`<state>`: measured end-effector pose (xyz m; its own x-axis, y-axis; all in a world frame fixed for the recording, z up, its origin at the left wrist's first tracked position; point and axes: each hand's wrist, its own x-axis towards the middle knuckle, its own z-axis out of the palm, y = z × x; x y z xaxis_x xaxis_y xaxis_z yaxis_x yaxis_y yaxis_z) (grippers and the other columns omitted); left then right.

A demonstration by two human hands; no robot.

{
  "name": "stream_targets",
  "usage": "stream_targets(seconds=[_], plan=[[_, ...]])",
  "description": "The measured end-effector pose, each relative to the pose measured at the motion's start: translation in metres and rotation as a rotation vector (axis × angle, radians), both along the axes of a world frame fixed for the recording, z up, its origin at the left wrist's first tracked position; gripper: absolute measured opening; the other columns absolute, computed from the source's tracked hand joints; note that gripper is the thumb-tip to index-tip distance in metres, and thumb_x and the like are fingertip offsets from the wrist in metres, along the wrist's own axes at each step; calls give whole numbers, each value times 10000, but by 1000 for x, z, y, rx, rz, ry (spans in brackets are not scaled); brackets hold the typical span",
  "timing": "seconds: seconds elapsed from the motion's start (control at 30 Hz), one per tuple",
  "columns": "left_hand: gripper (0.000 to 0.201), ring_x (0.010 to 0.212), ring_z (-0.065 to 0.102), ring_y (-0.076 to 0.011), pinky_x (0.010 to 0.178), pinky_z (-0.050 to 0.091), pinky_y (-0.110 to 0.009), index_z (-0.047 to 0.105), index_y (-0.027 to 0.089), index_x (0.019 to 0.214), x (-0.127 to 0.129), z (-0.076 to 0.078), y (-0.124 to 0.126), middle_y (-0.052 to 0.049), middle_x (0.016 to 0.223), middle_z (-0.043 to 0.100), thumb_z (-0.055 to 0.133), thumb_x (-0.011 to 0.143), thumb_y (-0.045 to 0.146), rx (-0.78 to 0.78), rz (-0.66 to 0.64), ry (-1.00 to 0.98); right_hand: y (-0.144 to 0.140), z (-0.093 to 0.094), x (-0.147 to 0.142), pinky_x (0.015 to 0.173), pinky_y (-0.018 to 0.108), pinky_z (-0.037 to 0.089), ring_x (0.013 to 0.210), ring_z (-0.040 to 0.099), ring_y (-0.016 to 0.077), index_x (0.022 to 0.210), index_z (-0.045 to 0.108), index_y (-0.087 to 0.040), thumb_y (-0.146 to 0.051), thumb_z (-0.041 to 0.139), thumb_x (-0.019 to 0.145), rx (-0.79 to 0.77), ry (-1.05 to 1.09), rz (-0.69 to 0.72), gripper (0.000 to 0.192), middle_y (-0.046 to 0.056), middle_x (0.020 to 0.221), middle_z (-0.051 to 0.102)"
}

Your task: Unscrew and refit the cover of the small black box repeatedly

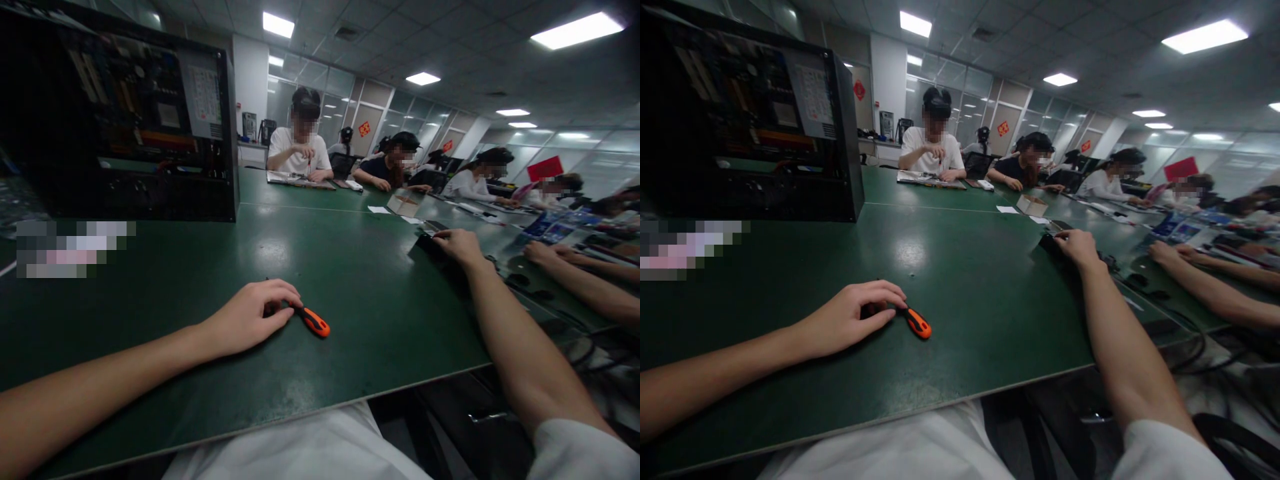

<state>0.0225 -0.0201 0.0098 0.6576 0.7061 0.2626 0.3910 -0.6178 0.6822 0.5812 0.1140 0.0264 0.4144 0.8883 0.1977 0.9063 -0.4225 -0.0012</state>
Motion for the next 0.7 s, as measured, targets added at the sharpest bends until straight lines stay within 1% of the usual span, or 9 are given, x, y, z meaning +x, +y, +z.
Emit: stream_targets(seconds=[0.23,0.53,0.7], plan=[[240,949,691,-201,796,536,-290,774,180,1041,-1,-1,0,-85,1192,709,567,921,204,-1,3,3,-3,5,-1,944,419,552,1122,633,218,1264,624,-181,-400,617,969,-31,1,-2,368,89,1268,632],[247,925,695,-186,766,529,-271,785,181,1032,0,1,1,-80,1182,713,564,922,195,17,-2,2,-1,3,-2,944,412,552,1122,631,213,1269,623,-191,-397,614,972,-66,-9,-8,361,92,1281,625],[237,982,692,-194,846,528,-287,790,195,1014,0,1,0,-74,1170,722,571,924,191,32,-9,-10,1,0,-2,945,401,551,1127,629,213,1265,626,-198,-393,618,970,-83,-23,-4,355,93,1285,623]])
